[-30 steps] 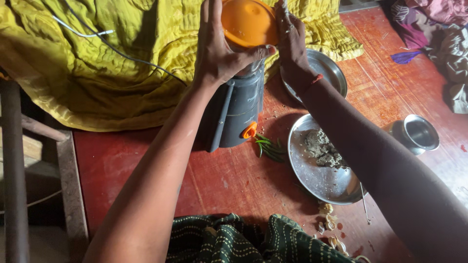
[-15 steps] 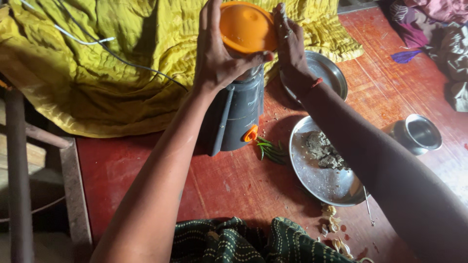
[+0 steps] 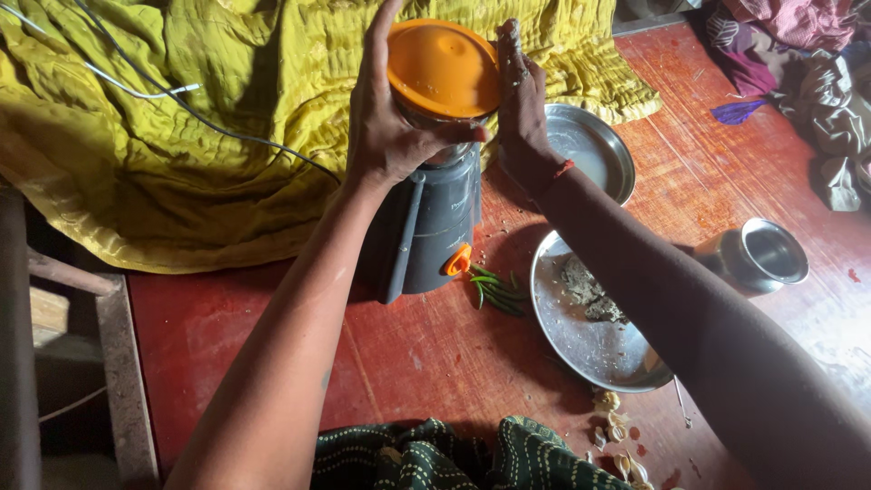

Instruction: The person operates a blender to grind a mixture. They repeatedly open the lid to scrape down the sides and push the contents toward the blades, then close the lid and run the machine in short bursts. The process continues until the mixture is blended.

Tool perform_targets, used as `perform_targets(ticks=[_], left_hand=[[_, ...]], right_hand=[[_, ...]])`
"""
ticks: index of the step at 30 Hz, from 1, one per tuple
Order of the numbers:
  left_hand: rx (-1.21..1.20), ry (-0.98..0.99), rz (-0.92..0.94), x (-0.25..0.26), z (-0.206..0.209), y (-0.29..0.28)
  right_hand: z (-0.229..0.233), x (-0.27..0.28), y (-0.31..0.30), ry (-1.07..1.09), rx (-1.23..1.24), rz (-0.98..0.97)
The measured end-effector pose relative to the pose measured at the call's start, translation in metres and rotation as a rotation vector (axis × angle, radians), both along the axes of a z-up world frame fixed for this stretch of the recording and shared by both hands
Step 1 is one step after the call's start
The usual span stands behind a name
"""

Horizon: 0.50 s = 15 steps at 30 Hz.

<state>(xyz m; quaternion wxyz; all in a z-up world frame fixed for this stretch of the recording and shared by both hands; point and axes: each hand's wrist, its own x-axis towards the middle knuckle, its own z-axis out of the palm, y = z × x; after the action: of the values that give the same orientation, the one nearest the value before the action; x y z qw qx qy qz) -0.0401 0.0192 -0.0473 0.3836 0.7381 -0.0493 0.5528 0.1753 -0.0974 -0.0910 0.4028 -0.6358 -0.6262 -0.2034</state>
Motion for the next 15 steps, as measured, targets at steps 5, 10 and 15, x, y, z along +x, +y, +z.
perform_targets(ticks=[5, 10, 15], left_hand=[[-0.257, -0.024, -0.253, 0.000, -0.002, -0.005], [-0.174, -0.001, -0.165, 0.005, -0.004, -0.005], [-0.112, 0.028, -0.082, 0.006, -0.003, -0.004]], right_hand=[[0.005, -0.005, 0.016, 0.635, 0.062, 0.122], [0.013, -0.015, 0.016, 0.666, 0.058, 0.054], [0.027, -0.028, 0.022, 1.079, 0.196, 0.265]])
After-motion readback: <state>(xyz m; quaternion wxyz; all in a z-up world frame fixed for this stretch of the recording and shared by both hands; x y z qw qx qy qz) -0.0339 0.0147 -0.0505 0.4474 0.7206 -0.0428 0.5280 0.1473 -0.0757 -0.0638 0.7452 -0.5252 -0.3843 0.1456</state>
